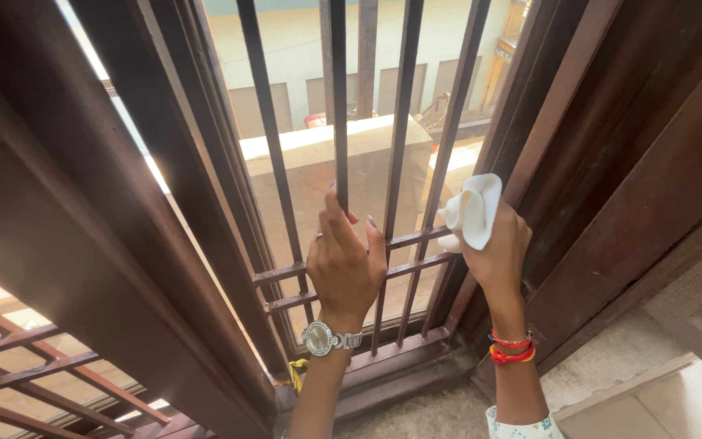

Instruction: The person wipes a metal security window with a white cloth, moving the cloth up and down along the vertical bars and across the horizontal frame. The person uses both hands to hold and maneuver the cloth while cleaning the surface.

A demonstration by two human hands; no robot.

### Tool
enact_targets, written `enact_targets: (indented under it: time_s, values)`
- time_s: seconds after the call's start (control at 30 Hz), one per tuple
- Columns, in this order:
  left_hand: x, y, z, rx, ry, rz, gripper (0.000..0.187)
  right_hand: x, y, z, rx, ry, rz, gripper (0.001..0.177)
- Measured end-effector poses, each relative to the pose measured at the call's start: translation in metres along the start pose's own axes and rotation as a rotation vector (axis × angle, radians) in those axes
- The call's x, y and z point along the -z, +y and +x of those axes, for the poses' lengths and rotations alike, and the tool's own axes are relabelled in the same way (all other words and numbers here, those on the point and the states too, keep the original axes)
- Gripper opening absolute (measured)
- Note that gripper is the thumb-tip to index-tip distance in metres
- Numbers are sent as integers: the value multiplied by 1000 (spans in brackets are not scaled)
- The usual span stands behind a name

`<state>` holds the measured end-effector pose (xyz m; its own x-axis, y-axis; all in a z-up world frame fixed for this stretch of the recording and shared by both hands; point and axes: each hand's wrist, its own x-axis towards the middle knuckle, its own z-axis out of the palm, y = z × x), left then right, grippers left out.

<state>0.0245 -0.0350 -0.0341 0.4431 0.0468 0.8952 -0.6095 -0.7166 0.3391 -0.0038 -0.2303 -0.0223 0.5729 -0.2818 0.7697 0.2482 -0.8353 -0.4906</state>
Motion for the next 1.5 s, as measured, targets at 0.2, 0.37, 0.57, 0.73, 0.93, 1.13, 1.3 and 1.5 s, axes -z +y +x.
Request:
enact_targets:
  time_s: [0.2,0.37,0.57,0.73,0.93,1.13,1.3,1.5]
  values:
    - [-1,0,0,-7,33,10,68,-13,-25,-22,102,287,14,40]
    - [-3,2,0,-10,97,60,63,1,-46,-43,208,355,132,44]
    - [-9,1,0,-28,147,92,62,28,-75,18,306,331,266,24]
    - [-8,2,2,-21,141,89,62,12,-90,139,631,373,201,14]
    - [-7,7,5,-19,163,113,61,-22,-87,145,435,479,243,21]
    - [-7,11,6,-19,164,135,61,-30,-75,111,363,423,240,34]
    - [-9,13,4,-4,150,169,61,-34,-65,70,285,314,332,36]
    - [1,16,3,33,24,60,68,-25,-66,31,172,190,331,30]
